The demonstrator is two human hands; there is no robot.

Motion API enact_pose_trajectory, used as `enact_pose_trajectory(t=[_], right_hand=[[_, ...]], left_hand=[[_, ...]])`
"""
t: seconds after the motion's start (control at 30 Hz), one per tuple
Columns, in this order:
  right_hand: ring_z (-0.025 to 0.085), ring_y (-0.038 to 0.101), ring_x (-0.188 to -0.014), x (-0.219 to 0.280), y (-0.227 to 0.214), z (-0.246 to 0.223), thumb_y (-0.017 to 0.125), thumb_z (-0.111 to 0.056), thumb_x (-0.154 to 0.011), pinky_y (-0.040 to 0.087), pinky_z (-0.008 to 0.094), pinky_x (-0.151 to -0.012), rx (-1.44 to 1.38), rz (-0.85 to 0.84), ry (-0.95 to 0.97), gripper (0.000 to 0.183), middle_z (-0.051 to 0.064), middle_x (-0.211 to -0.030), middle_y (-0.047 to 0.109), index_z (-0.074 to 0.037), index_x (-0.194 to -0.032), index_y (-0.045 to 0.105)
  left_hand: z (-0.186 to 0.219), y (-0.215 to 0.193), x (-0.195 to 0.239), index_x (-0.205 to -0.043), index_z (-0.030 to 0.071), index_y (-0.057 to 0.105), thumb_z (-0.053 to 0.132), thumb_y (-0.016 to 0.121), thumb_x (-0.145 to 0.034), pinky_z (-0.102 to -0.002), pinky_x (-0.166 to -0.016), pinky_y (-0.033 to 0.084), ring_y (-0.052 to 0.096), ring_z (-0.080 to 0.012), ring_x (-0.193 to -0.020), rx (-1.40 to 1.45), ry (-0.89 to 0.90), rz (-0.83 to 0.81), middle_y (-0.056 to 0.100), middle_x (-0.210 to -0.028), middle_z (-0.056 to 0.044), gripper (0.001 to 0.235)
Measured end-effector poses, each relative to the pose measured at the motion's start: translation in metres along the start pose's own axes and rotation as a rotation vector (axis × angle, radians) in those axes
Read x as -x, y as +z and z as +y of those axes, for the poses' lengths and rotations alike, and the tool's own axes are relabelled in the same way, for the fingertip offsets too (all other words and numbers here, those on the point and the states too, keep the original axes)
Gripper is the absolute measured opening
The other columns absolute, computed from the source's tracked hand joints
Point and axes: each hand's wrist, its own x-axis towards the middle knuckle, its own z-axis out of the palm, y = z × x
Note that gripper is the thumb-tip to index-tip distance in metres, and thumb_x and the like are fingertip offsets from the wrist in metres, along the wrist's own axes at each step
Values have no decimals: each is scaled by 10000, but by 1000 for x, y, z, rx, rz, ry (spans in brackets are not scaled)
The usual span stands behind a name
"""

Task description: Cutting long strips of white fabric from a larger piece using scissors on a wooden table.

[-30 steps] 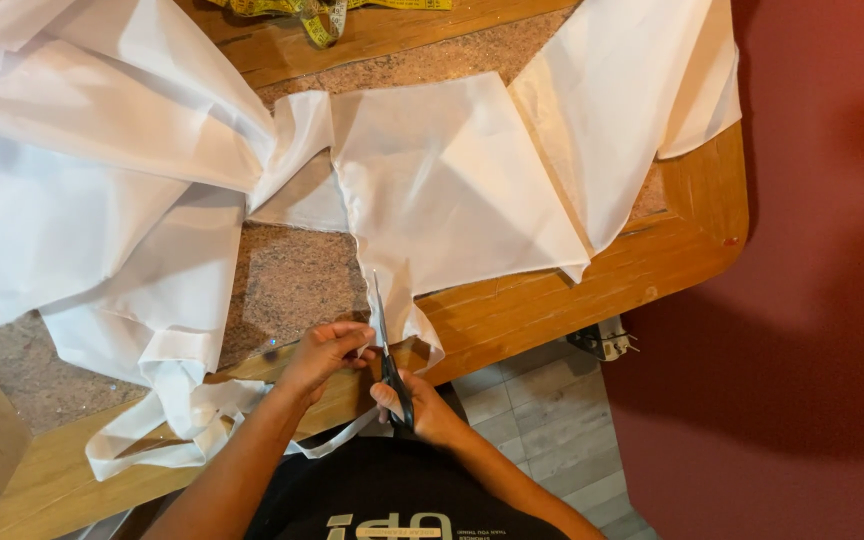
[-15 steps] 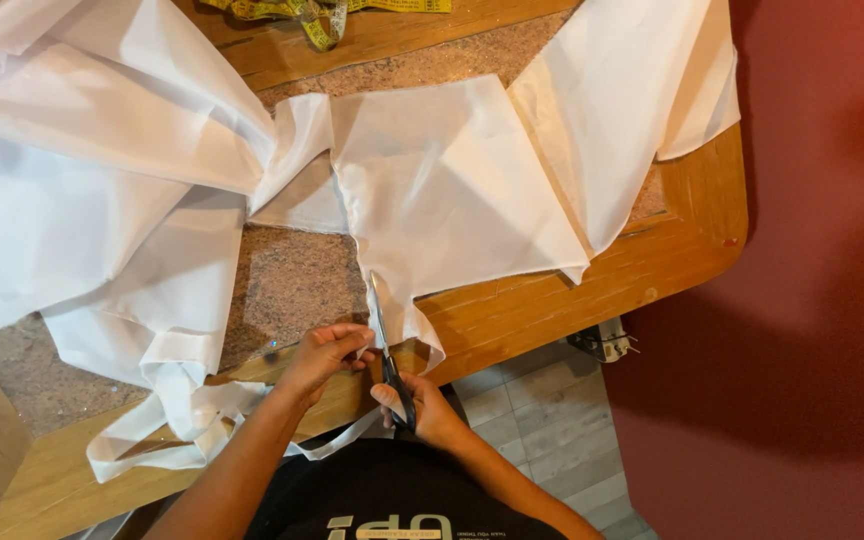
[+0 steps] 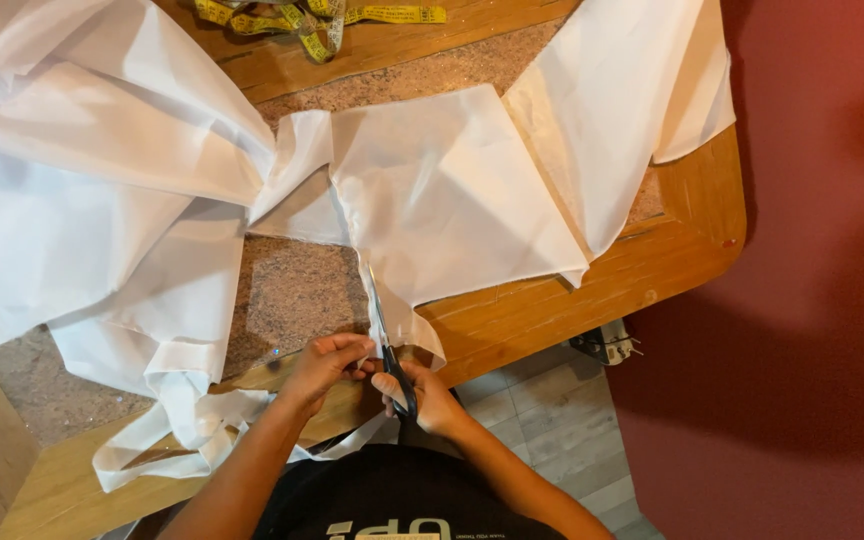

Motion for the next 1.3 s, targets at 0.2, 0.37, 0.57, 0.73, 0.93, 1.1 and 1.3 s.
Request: enact_pose_trajectory(t=[0.2,0.37,0.57,0.73,0.93,1.1,1.3], right_hand=[[174,678,-544,-9,-10,13,769,-339,-932,573,258,-520,-26,19,-3,384,117,-611,650,-24,-765,628],[173,687,-561,-24,-11,-1,755,-371,-943,564,248,-537,14,31,-5,386,104,-613,649,-36,-781,654],[166,660,-526,-21,-8,-17,735,-379,-954,535,224,-513,30,37,-5,384,101,-565,634,-49,-774,654],[173,673,-569,-31,-12,-19,751,-389,-944,554,246,-567,-1,37,9,393,103,-603,642,-43,-800,635],[124,611,-614,-42,-19,-50,611,-508,-918,474,259,-659,205,-74,8,407,40,-665,627,-120,-797,626],[109,601,-543,-51,-25,-45,688,-462,-887,459,228,-542,155,-78,56,371,25,-671,635,-103,-826,622],[122,604,-565,-61,-24,-68,686,-456,-889,481,239,-567,139,-128,85,363,29,-685,621,-97,-873,637]], left_hand=[[-2,-5,0,-1100,-70,738,71,729,-853,-309,-622,629,746,-262,-694,-8,-10,5,746,-867,-232,284],[-6,-5,-1,-1091,-67,747,87,737,-850,-326,-628,629,753,-275,-706,-24,-17,3,754,-869,-232,286],[-8,-7,-3,-1092,-55,753,100,757,-839,-334,-628,625,757,-270,-725,-17,-33,5,763,-878,-208,297],[-3,-5,0,-1068,-60,762,49,724,-836,-357,-617,629,762,-297,-706,-11,-52,7,766,-865,-225,260],[16,-1,10,-1118,-63,730,-38,571,-922,-320,-676,591,724,-276,-757,-83,-146,8,760,-963,-224,254],[17,2,11,-1157,-70,727,-10,634,-916,-307,-657,569,712,-267,-736,-55,-186,21,746,-871,-220,265],[7,-2,6,-1087,-71,750,35,705,-878,-298,-628,551,708,-269,-703,-39,-167,34,734,-782,-229,238]])
